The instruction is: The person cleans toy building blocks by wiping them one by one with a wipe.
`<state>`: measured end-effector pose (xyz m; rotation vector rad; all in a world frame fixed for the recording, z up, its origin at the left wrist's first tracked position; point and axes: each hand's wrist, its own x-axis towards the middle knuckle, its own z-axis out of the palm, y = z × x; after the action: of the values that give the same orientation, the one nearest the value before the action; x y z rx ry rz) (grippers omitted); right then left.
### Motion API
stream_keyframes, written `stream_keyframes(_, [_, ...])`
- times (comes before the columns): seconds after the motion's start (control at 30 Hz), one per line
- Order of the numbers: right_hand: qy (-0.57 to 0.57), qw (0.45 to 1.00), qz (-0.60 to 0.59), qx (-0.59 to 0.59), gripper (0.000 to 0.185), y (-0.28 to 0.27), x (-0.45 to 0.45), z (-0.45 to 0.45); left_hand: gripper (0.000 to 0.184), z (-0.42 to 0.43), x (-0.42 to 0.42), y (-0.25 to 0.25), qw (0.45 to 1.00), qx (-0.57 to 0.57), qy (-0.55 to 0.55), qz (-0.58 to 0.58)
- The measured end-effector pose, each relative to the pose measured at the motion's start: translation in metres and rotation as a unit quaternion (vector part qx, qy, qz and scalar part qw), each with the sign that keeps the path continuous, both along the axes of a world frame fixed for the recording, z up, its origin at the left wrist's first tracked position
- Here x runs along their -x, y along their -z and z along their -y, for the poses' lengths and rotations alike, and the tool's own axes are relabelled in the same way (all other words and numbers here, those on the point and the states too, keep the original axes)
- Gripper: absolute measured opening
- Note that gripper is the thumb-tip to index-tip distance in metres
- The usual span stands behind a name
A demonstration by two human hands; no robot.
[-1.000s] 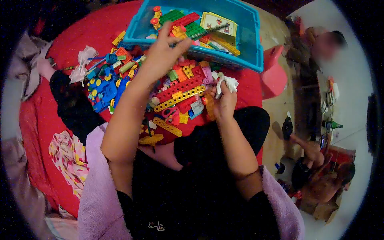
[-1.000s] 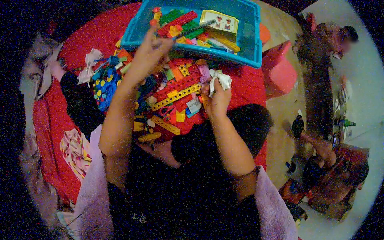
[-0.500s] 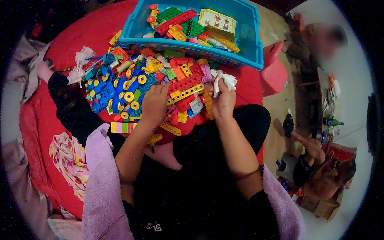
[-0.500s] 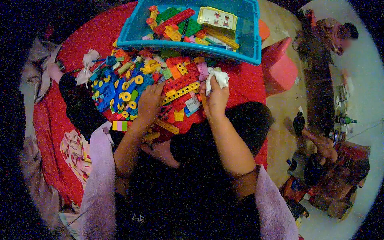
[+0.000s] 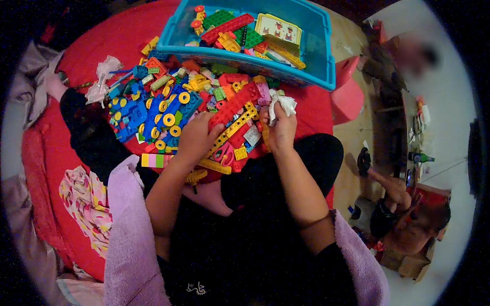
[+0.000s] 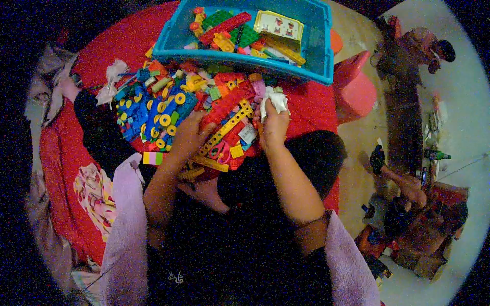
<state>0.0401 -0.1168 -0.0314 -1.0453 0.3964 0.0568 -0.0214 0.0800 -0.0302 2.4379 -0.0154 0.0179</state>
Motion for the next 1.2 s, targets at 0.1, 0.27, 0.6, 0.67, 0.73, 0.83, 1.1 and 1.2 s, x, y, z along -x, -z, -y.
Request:
stream_keyframes(0.1, [-0.005,0.999,-0.018,0.037,0.016,-0.008,0.003,-0.005,0.037,0.001,0.008,-0.047,0.959,0.172,-0.072,-0.212])
stream_keyframes(0.27, [-0.051,0.997,0.03,0.048,0.02,-0.005,0.009,-0.01,0.041,0.003,0.036,-0.024,0.951,0.26,-0.052,-0.161])
stream_keyframes(0.6, [-0.051,0.846,0.294,0.441,0.027,0.012,0.009,-0.01,0.061,0.02,0.036,-0.015,0.99,0.129,0.04,-0.029])
stream_keyframes(0.67, [-0.04,0.832,0.304,0.463,0.027,0.011,0.008,-0.01,0.058,0.019,0.036,-0.017,0.989,0.144,0.038,-0.012])
stream_keyframes(0.73, [-0.041,0.794,0.354,0.492,0.03,0.009,0.007,-0.011,0.055,0.018,0.036,-0.022,0.985,0.166,0.046,-0.026])
stream_keyframes(0.83, [-0.075,0.77,0.363,0.519,0.029,-0.003,0.019,-0.016,0.053,0.016,0.037,-0.019,0.987,0.147,0.051,-0.035])
stream_keyframes(1.1, [-0.136,0.786,0.364,0.481,0.028,-0.007,0.03,-0.024,0.048,0.018,0.038,-0.013,0.986,0.161,0.037,0.007])
stream_keyframes(1.2, [-0.084,0.793,0.338,0.501,0.027,-0.008,0.02,-0.018,0.047,0.022,0.037,-0.016,0.984,0.176,0.036,-0.006])
